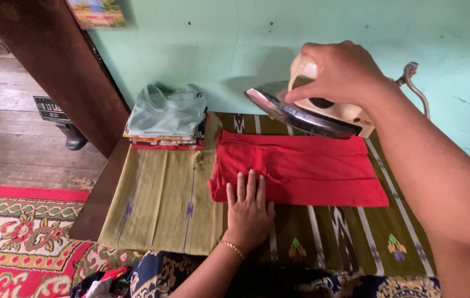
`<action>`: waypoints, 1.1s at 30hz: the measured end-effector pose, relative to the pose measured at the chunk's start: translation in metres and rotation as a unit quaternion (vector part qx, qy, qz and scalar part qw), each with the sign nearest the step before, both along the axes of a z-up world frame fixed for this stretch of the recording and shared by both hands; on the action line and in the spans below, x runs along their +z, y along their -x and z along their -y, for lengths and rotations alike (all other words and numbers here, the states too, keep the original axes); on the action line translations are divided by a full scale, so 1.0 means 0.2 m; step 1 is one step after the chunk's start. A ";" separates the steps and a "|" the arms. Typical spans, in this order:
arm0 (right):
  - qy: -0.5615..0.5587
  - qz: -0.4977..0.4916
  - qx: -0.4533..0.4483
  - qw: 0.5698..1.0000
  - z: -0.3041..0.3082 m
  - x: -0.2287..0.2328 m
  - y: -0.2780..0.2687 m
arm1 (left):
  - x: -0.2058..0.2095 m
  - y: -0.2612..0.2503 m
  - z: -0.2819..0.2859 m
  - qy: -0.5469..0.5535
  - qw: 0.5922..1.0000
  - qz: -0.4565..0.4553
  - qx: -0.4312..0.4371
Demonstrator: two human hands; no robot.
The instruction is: The person irons a red t-shirt on a small wooden table, smoothing the fabric and pressing the seams with an electric iron. After ironing, the person folds the shirt and places it on a stack of other folded clothes. The person then picks up another red t-shirt with a graphic print and begins ironing it.
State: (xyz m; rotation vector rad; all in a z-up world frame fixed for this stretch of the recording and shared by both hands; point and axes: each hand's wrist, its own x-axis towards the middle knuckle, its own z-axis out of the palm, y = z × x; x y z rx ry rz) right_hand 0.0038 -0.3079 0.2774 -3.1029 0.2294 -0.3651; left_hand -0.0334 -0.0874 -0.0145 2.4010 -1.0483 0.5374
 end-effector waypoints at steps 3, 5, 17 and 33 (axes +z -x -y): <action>0.013 -0.041 0.037 0.998 -0.05 -0.09 -0.14 | 0.01 0.01 -0.01 -0.002 1.000 -0.006 0.000; 0.011 -0.088 0.068 0.994 -0.09 -0.22 -0.20 | 0.03 0.01 -0.01 0.000 1.000 -0.008 0.000; 0.009 -0.142 0.193 0.971 -0.22 -0.59 -0.30 | 0.07 0.02 0.00 -0.026 0.999 -0.040 -0.001; 0.014 -0.161 0.132 0.978 -0.03 -0.70 -0.40 | 0.11 0.02 0.00 -0.034 0.999 -0.041 -0.002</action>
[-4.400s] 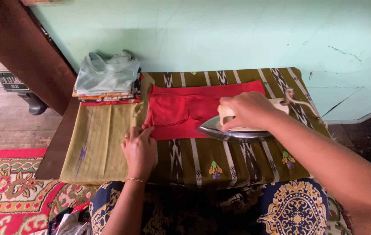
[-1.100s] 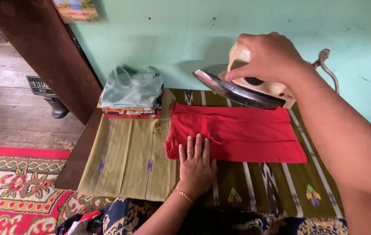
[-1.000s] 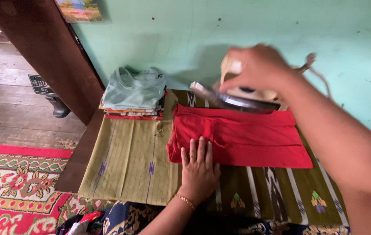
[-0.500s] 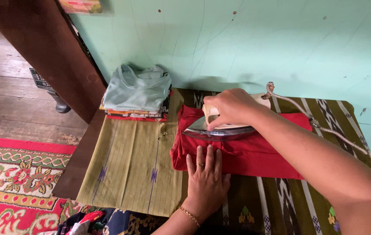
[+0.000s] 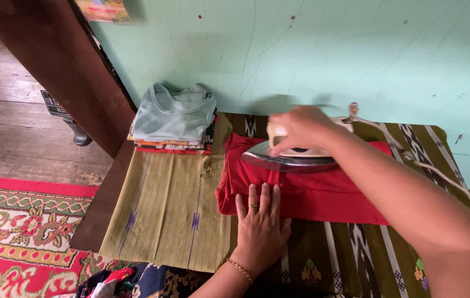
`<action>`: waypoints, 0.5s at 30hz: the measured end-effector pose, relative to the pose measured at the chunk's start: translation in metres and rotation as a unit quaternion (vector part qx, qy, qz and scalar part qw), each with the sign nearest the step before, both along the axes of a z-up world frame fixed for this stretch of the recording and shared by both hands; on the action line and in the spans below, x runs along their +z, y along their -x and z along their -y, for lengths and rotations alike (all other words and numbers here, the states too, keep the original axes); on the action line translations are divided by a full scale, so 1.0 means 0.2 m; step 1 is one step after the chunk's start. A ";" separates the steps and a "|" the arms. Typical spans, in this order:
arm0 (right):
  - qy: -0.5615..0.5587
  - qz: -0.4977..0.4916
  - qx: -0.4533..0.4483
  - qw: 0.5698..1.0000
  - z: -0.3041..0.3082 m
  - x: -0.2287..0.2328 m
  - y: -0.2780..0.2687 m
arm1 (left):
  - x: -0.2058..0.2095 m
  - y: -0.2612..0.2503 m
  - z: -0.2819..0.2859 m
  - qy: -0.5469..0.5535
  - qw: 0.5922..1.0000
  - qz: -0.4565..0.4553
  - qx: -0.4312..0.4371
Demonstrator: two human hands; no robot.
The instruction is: The person irons a red t-shirt on a small wooden table, smoothing the fabric and pressing the seams with an electric iron. After ironing, the person folds the shirt and places it on a stack of other folded clothes. The person then picks up another red t-shirt with a graphic print and begins ironing it.
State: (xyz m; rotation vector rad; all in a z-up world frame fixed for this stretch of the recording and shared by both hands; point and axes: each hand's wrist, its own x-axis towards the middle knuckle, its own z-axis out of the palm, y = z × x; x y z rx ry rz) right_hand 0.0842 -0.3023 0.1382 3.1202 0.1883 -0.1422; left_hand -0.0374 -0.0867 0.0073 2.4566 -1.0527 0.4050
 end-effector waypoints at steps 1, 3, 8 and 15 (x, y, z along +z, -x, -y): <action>0.009 0.003 -0.006 1.000 0.03 0.01 0.02 | 0.00 0.00 0.00 -0.001 1.000 -0.007 0.002; -0.002 0.033 -0.021 0.999 0.11 0.03 0.06 | 0.00 0.00 0.01 -0.005 1.000 0.002 0.005; -0.004 0.011 -0.089 0.996 0.11 0.05 0.04 | -0.02 -0.01 0.02 -0.024 1.000 -0.007 0.005; -0.006 0.033 -0.060 0.998 0.01 0.03 -0.07 | -0.02 0.00 0.01 -0.014 1.000 0.007 0.006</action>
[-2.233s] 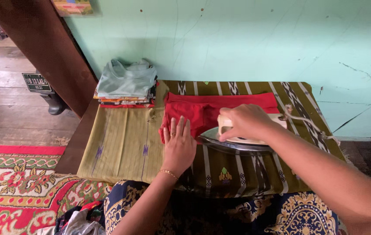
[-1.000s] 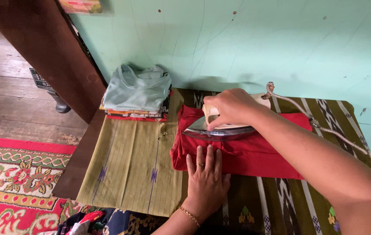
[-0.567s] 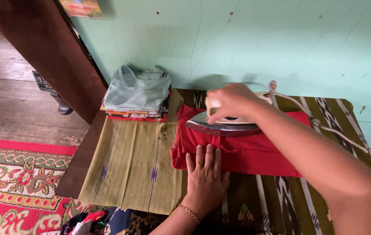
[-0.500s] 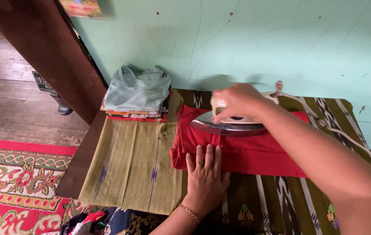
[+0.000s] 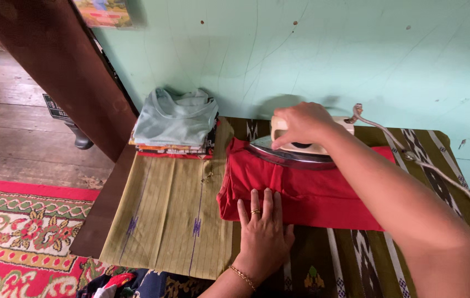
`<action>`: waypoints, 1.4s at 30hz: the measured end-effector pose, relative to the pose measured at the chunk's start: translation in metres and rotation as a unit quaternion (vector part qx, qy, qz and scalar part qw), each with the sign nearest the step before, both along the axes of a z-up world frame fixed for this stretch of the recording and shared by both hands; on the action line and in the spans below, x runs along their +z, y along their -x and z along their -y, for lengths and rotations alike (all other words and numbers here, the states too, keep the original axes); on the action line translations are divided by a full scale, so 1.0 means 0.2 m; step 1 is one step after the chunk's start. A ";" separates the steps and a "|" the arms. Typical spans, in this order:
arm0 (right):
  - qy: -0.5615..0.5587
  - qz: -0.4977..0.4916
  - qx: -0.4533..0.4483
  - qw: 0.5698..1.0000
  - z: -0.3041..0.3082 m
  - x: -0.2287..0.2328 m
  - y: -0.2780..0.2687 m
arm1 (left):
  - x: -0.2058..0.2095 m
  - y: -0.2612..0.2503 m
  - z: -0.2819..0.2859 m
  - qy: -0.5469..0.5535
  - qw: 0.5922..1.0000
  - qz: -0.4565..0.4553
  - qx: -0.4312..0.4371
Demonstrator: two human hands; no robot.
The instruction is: The person irons a red t-shirt on a small wooden table, smoothing the fabric and pressing the seams with an electric iron. After ironing, the person folds the shirt and places it on a stack of other folded clothes. The person then picks up another red t-shirt with a graphic print and begins ironing it.
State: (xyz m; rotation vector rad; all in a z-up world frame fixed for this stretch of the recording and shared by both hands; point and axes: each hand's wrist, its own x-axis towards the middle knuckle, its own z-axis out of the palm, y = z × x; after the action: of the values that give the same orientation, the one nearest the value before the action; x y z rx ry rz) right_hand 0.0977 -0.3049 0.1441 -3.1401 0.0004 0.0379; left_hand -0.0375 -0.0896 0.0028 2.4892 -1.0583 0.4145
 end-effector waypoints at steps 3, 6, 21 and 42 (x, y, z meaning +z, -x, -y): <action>0.012 -0.013 -0.007 1.000 -0.04 -0.01 -0.06 | 0.00 0.00 0.00 0.003 1.000 -0.006 -0.001; 0.015 -0.018 -0.016 1.000 -0.08 -0.01 -0.11 | 0.00 -0.01 0.00 -0.002 1.000 -0.002 -0.002; 0.023 -0.041 0.012 0.999 0.08 0.00 0.04 | 0.01 -0.01 -0.01 -0.020 1.000 -0.008 -0.011; -0.003 -0.027 -0.046 0.999 0.05 0.02 0.06 | 0.15 -0.25 0.04 -0.053 0.995 -0.081 0.007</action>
State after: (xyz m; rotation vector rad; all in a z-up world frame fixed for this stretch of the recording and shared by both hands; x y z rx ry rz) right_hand 0.0851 -0.3147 0.1480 -3.1275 0.1435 0.1215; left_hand 0.0123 -0.0983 0.0326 2.5741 -1.0223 0.1601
